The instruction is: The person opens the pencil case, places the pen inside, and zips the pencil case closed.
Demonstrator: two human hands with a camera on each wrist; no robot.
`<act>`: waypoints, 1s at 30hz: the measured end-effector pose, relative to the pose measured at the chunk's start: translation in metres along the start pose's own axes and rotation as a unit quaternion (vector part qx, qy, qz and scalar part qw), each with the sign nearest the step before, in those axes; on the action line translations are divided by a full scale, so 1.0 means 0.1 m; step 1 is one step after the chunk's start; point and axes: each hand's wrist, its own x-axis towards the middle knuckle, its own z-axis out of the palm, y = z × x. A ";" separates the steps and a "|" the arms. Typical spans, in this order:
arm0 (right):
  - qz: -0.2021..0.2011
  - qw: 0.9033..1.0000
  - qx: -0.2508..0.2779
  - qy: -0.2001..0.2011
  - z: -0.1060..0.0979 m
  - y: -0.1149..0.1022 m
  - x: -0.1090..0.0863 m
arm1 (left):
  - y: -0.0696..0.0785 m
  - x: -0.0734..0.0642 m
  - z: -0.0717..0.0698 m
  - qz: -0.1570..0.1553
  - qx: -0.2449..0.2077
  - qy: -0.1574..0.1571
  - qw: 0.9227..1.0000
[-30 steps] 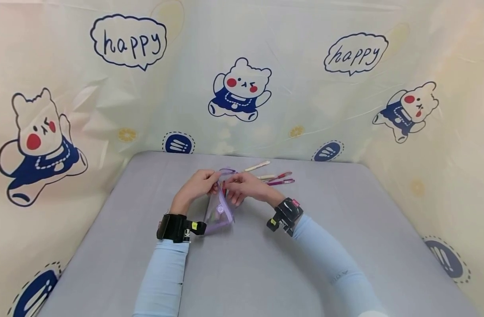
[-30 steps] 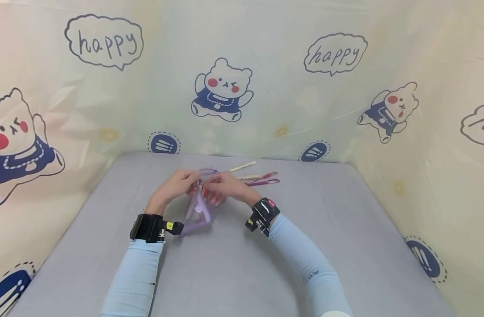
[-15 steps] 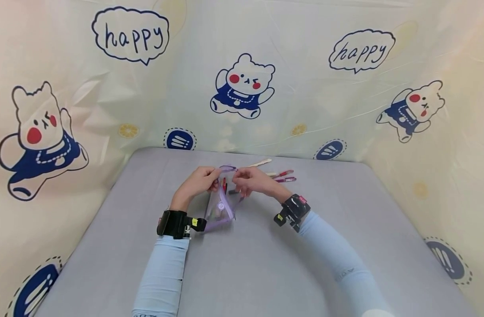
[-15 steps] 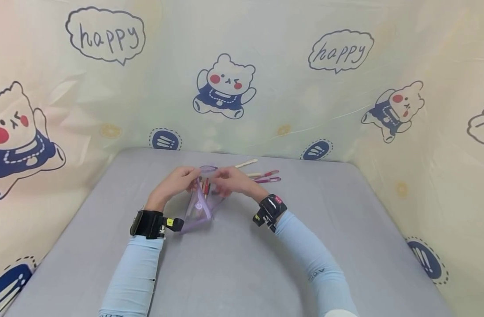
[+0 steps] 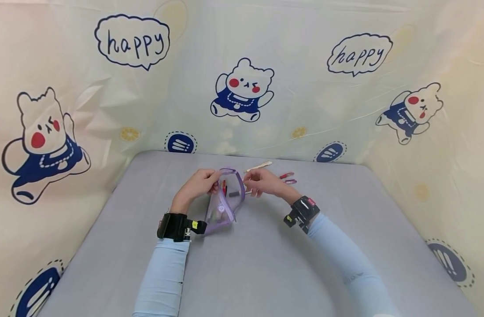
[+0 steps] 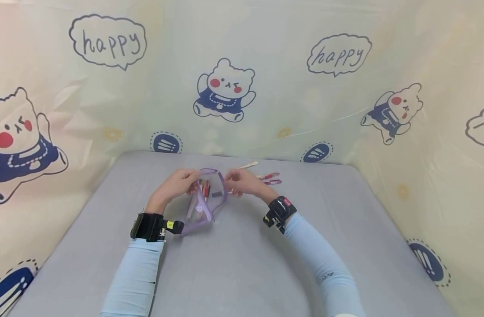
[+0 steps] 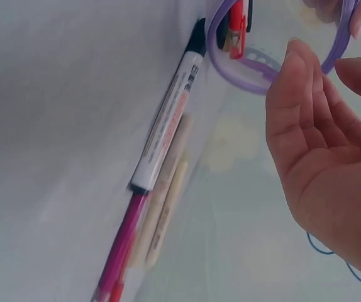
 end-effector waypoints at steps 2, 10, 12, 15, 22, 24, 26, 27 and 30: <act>-0.002 1.000 -0.019 0.007 -0.01 0.03 -0.01 | 0.00 -0.01 0.00 0.000 0.000 -0.002 1.000; 0.000 0.996 -0.088 0.032 -0.03 0.09 -0.03 | 0.01 -0.01 0.01 -0.006 -0.004 -0.002 1.000; 0.002 0.992 -0.117 0.040 -0.04 0.09 -0.02 | 0.01 -0.01 0.01 -0.007 -0.005 -0.002 1.000; -0.009 0.984 -0.172 0.050 -0.05 0.09 -0.01 | 0.01 -0.01 0.00 -0.004 -0.003 -0.002 1.000; -0.045 0.960 -0.275 0.038 -0.06 0.16 0.04 | 0.02 -0.02 0.00 -0.005 0.000 -0.001 1.000; -0.049 0.954 -0.292 0.035 -0.05 0.18 0.05 | 0.02 -0.02 0.01 -0.005 0.001 -0.001 1.000; -0.049 0.951 -0.303 0.033 -0.04 0.21 0.06 | 0.02 -0.02 0.01 -0.005 0.000 0.000 1.000; -0.045 0.951 -0.303 0.032 -0.03 0.21 0.06 | 0.01 -0.02 0.01 -0.005 0.000 0.000 1.000; -0.030 0.952 -0.303 0.026 0.00 0.23 0.08 | 0.01 -0.02 0.01 -0.002 0.001 0.000 1.000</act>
